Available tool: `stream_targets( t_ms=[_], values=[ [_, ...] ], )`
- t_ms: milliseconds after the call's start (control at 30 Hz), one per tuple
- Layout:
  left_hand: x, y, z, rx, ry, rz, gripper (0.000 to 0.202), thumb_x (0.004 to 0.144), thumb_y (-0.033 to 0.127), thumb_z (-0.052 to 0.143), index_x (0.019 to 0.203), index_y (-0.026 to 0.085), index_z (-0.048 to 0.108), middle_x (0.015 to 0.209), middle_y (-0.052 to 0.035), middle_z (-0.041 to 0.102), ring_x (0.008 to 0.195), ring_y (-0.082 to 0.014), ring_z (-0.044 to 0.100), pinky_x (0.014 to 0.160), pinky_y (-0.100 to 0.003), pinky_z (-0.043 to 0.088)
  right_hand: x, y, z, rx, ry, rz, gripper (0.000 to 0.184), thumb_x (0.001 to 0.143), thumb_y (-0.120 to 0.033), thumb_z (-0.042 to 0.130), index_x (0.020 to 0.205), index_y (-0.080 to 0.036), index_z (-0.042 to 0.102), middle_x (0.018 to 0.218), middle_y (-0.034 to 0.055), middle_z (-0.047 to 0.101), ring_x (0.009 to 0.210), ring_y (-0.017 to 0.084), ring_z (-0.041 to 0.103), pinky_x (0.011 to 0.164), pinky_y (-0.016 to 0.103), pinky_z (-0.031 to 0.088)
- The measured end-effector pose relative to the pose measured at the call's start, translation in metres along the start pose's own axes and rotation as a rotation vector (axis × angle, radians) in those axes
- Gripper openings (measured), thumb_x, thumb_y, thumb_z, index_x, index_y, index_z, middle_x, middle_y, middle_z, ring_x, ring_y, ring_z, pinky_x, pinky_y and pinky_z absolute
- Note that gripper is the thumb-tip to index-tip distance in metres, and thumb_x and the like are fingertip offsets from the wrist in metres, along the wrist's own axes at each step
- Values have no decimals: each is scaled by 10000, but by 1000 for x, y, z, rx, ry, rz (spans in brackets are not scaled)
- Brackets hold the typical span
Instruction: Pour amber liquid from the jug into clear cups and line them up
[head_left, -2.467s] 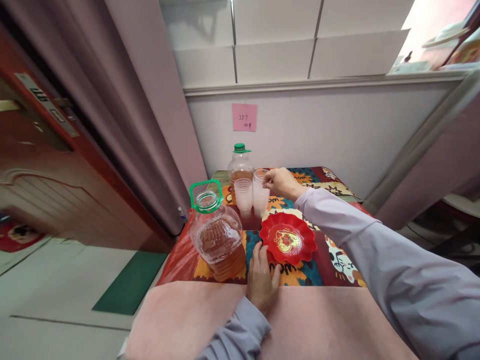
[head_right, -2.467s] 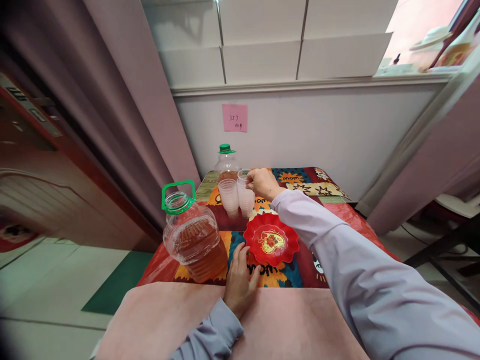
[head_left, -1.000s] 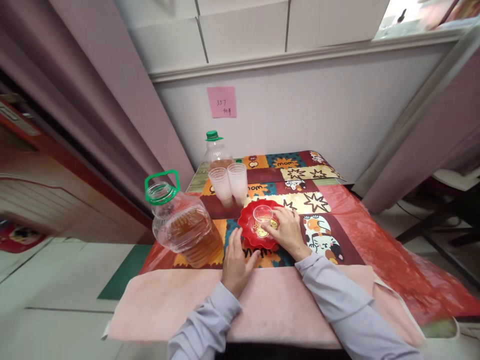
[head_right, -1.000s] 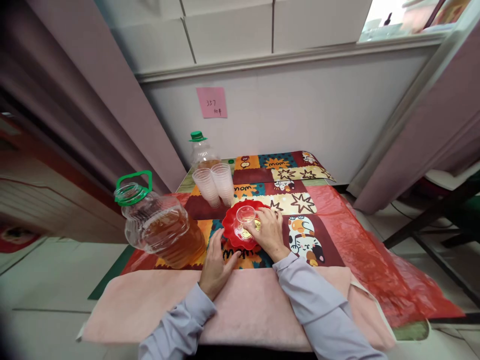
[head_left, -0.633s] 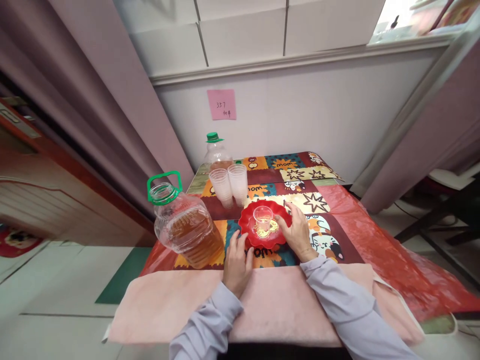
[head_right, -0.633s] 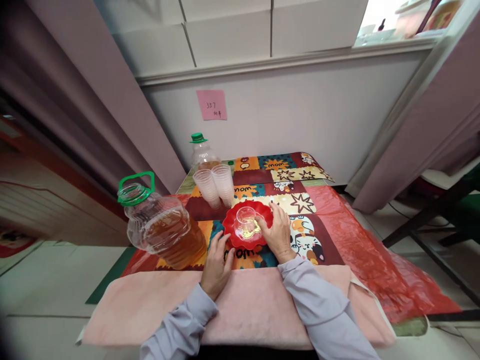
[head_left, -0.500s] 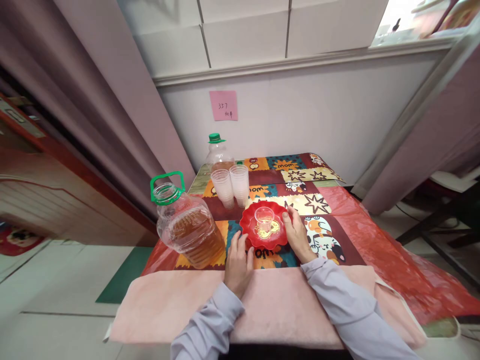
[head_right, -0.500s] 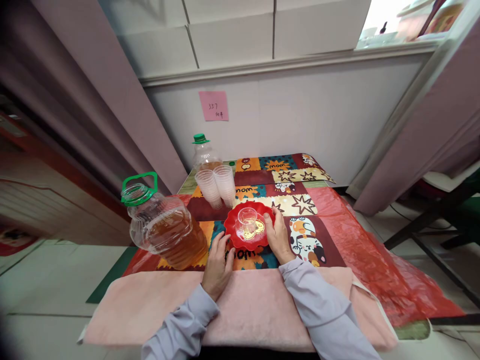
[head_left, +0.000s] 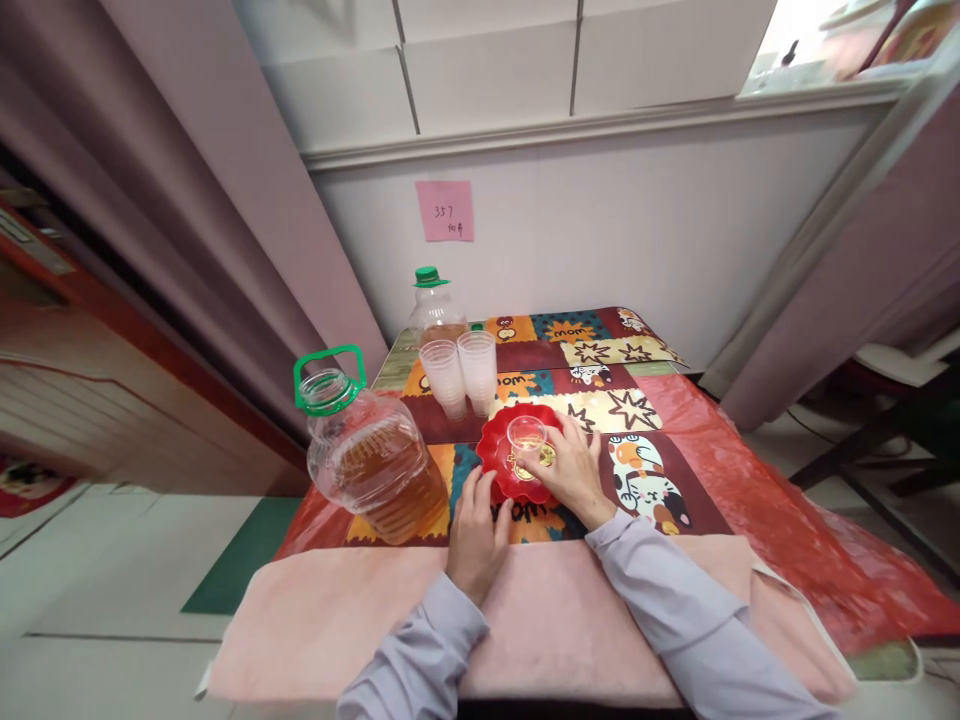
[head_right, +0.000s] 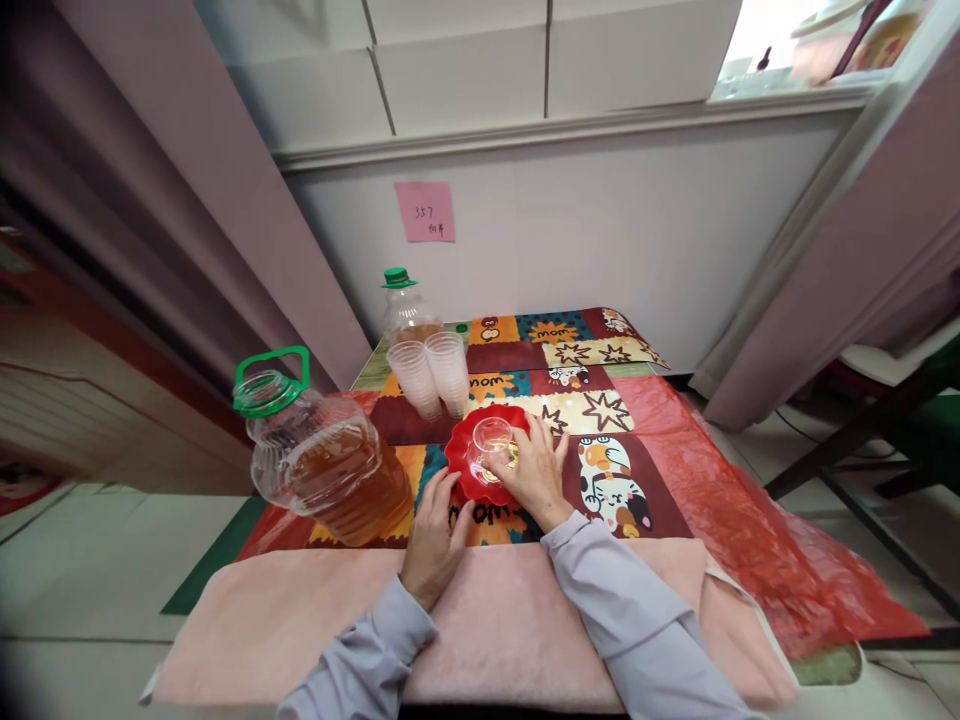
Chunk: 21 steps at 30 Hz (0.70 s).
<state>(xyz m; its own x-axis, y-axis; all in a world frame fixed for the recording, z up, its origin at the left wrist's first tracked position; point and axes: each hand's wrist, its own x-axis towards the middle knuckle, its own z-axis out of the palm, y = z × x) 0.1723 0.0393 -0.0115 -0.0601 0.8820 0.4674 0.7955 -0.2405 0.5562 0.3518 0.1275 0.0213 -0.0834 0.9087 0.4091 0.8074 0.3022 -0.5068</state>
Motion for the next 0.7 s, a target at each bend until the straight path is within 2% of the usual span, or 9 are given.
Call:
stream_targets(
  t_ms=[133, 400, 500, 600, 700],
  values=[
    [1, 2, -1, 7, -14, -14, 382, 1016, 360, 545, 1364, 203, 556, 1493, -175, 546, 1374, -302, 573, 1124, -527, 511, 2, 2, 2, 21, -7, 35, 392, 902, -534, 685, 1151, -231, 690, 1538, 191, 546, 1445, 393, 454, 1173, 766, 170],
    [1, 2, 0, 6, 6, -26, 347, 1023, 359, 529, 1328, 198, 565, 1472, -183, 558, 1376, -310, 572, 1114, -541, 514, 0, 8, 4, 31, 9, 40, 424, 911, -594, 661, 1137, -235, 678, 1528, 197, 548, 1443, 391, 460, 1170, 757, 198],
    [0, 2, 1, 21, 11, -24, 359, 1021, 359, 532, 1344, 206, 561, 1471, -179, 564, 1375, -315, 575, 1105, -543, 518, -1, 10, 8, 39, 26, 35, 515, 897, -631, 663, 1219, -228, 663, 1522, 203, 554, 1440, 396, 472, 1179, 743, 212],
    [0, 0, 2, 38, 9, -12, 392, 1020, 367, 535, 1378, 208, 543, 1481, -178, 561, 1377, -318, 574, 1103, -542, 518, -2, 12, 10, 89, 82, 34, 730, 870, -721, 638, 1378, -199, 586, 1515, 224, 556, 1425, 407, 489, 1178, 711, 264],
    [1, -2, 2, 58, 42, 19, 518, 1005, 381, 566, 1472, 186, 456, 1484, -199, 561, 1391, -330, 564, 1111, -551, 513, -4, 15, 6, 166, 173, 22, 791, 923, -760, 520, 1457, -175, 515, 1503, 230, 566, 1419, 400, 497, 1164, 656, 343]
  ],
)
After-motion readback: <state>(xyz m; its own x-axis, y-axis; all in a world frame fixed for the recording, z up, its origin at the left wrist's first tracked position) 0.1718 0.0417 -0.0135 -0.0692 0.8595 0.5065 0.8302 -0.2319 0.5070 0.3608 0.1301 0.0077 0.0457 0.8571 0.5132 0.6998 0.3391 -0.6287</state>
